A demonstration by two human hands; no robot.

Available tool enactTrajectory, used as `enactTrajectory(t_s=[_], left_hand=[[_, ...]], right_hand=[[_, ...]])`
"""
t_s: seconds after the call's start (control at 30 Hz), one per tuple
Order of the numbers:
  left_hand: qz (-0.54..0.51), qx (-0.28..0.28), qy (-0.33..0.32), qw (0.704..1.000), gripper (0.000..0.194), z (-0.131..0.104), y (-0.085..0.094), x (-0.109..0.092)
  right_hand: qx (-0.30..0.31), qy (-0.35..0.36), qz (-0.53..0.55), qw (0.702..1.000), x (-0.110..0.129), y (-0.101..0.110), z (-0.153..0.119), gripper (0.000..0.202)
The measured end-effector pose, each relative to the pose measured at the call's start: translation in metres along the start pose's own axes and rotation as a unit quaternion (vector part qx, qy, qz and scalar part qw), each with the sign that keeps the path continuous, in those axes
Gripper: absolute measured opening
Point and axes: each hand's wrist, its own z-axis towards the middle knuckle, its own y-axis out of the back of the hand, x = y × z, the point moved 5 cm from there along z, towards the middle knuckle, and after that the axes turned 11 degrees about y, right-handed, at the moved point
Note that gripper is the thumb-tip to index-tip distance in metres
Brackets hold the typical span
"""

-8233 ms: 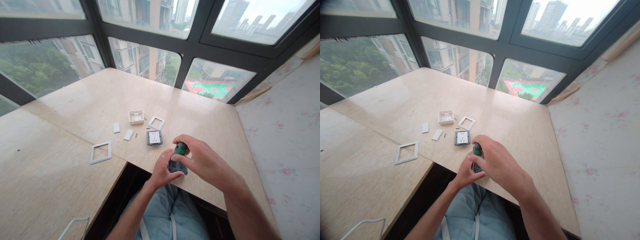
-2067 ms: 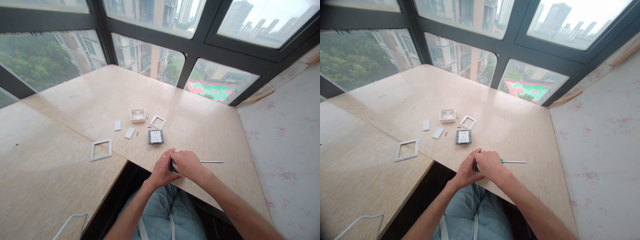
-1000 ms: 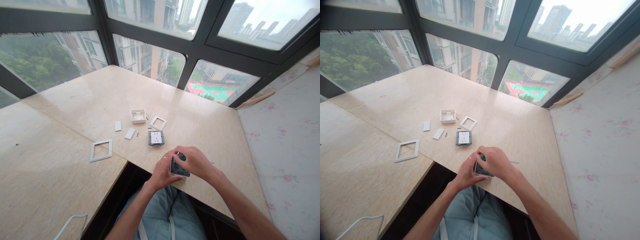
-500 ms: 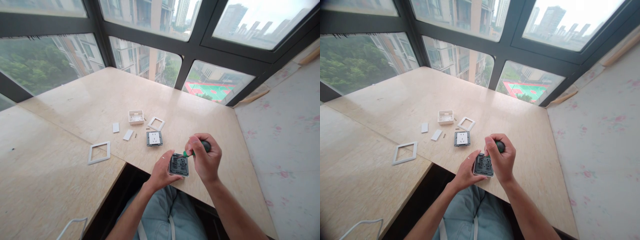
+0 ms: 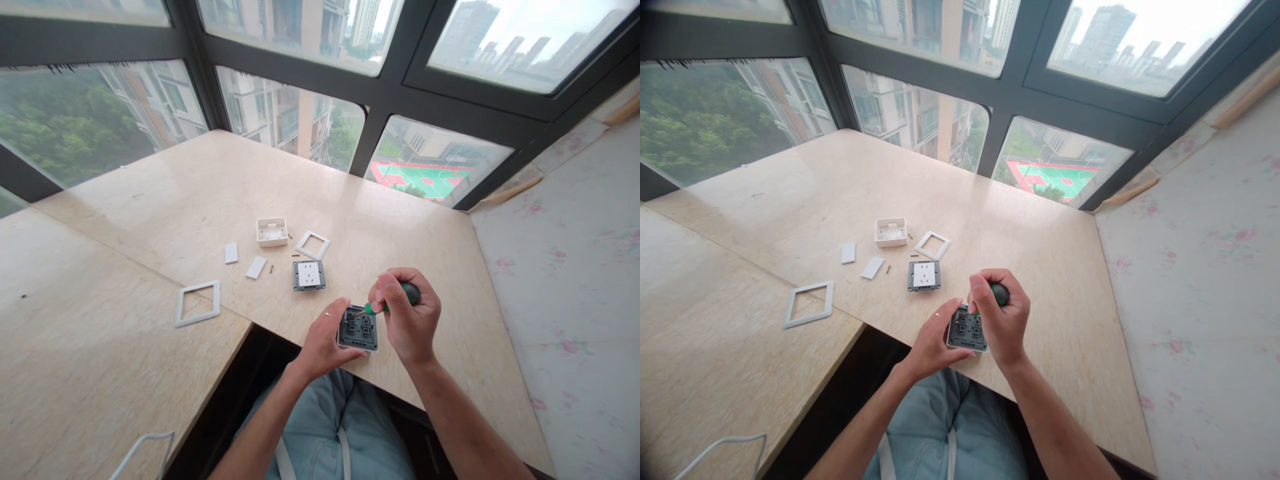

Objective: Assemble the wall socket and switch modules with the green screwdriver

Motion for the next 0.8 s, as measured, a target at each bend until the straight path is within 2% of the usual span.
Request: enactTrajectory(t_s=[0.2,0.33,0.43,0.47,0.53,0.6,0.67,0.73,0.8], left_hand=[[0.0,-0.003,-0.006,1.0,0.104,0.0,0.0,0.0],[-0.004,-0.001,-0.007,1.0,0.104,0.0,0.001,-0.002],[-0.017,0.004,-0.011,1.0,0.102,0.001,0.003,-0.005],[-0.021,0.006,-0.013,1.0,0.1,0.001,0.003,-0.006],[-0.024,0.008,-0.018,1.0,0.098,0.002,0.004,-0.007],[-0.02,0.005,-0.02,1.0,0.099,0.002,0.003,-0.006],[-0.014,-0.003,-0.021,1.0,0.102,0.002,0.002,-0.004],[-0.01,-0.008,-0.024,1.0,0.103,0.001,0.001,-0.002],[-0.009,-0.008,-0.026,1.0,0.102,0.001,-0.001,-0.001]], right_hand=[[0.017,-0.009,0.01,1.0,0.001,-0.003,-0.003,0.015],[0.025,0.001,-0.025,0.999,0.001,-0.001,-0.002,0.016],[0.117,0.027,-0.129,0.984,0.009,-0.006,0.008,0.014],[0.161,0.044,-0.189,0.968,0.014,-0.008,0.012,0.017],[0.242,0.071,-0.333,0.909,0.026,-0.013,0.022,0.024],[0.306,0.037,-0.441,0.843,0.034,-0.012,0.032,0.026],[0.381,0.002,-0.465,0.799,0.042,-0.011,0.037,0.025],[0.456,0.036,-0.429,0.779,0.054,-0.012,0.038,0.013],[0.525,0.087,-0.371,0.761,0.063,-0.014,0.033,0.021]])
